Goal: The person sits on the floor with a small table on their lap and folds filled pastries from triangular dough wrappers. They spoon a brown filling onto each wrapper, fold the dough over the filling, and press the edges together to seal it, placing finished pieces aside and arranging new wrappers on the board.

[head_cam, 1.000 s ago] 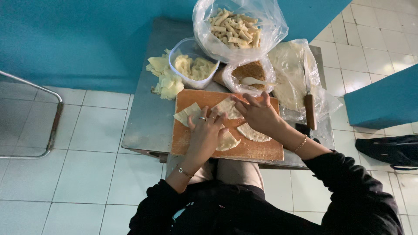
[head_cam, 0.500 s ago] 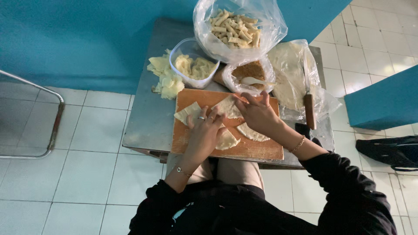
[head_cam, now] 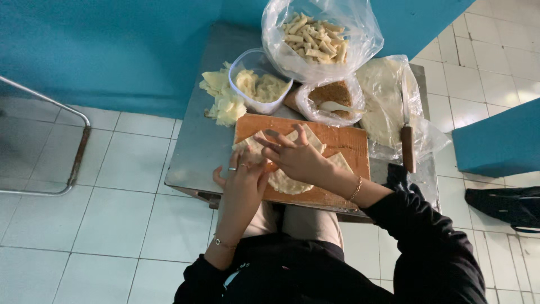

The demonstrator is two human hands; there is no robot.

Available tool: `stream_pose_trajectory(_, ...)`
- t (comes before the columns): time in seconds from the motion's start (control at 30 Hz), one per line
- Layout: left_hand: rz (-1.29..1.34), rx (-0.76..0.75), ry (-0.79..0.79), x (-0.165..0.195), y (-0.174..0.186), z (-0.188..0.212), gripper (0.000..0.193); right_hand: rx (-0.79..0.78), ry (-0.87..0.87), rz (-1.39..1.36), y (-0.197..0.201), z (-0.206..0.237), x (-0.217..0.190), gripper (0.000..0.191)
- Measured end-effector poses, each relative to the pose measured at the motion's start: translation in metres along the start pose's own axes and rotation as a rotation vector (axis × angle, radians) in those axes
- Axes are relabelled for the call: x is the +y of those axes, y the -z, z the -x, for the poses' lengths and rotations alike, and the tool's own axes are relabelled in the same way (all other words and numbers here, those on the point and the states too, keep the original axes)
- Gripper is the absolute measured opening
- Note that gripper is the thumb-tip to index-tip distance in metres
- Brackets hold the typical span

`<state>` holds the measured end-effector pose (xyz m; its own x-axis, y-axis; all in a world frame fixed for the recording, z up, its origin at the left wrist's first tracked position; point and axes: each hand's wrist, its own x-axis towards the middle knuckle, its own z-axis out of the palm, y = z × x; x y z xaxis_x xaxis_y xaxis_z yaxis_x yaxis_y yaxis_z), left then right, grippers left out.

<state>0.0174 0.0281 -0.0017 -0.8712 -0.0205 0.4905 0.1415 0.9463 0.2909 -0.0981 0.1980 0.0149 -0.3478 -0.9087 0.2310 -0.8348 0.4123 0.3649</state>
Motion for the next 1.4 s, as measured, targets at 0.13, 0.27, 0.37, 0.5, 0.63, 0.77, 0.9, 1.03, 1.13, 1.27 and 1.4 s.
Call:
stream_pose_trajectory(0.13,0.03,-0.072,0.023,-0.005,0.003,-0.001,0.028,-0.027,0.016,-0.001,-0.008,-0.002,-0.008,0.049)
stream_pose_trajectory(0.27,0.039,-0.111,0.039,-0.008,0.007,0.001,0.028,-0.062,-0.007,0.051,-0.011,-0.004,-0.012,0.045)
stream_pose_trajectory(0.37,0.078,-0.068,0.02,-0.008,0.008,0.0,0.035,-0.101,-0.005,0.108,-0.006,-0.008,-0.007,0.041)
stream_pose_trajectory(0.5,0.057,-0.044,-0.005,-0.008,0.009,0.001,0.038,-0.081,-0.078,0.157,0.007,-0.009,0.01,0.049)
stream_pose_trajectory(0.63,0.064,0.017,-0.002,-0.003,0.004,0.001,0.033,-0.09,-0.331,-0.374,0.021,0.024,0.031,0.065)
stream_pose_trajectory(0.77,0.19,-0.013,-0.066,0.009,-0.005,0.013,0.033,0.029,-0.44,-1.746,0.012,0.063,0.028,0.034)
stream_pose_trajectory(0.9,0.303,-0.079,-0.145,0.024,-0.016,0.023,0.032,0.006,-0.422,-1.835,-0.001,0.08,0.023,0.036)
stream_pose_trajectory(1.03,0.282,-0.037,-0.17,0.029,-0.017,0.024,0.03,0.002,-0.455,-1.626,0.006,0.083,0.01,0.046)
stream_pose_trajectory(1.13,0.221,-0.039,-0.168,0.03,-0.015,0.022,0.026,-0.168,-0.509,-1.078,0.02,0.088,-0.003,0.059)
stream_pose_trajectory(1.27,0.166,-0.226,-0.092,0.031,-0.016,0.018,0.025,-0.158,-0.384,-0.516,0.025,0.087,-0.018,0.049)
stream_pose_trajectory(1.4,0.18,-0.097,-0.159,0.029,-0.013,0.022,0.027,-0.235,-0.245,-0.057,0.026,0.09,-0.028,0.066)
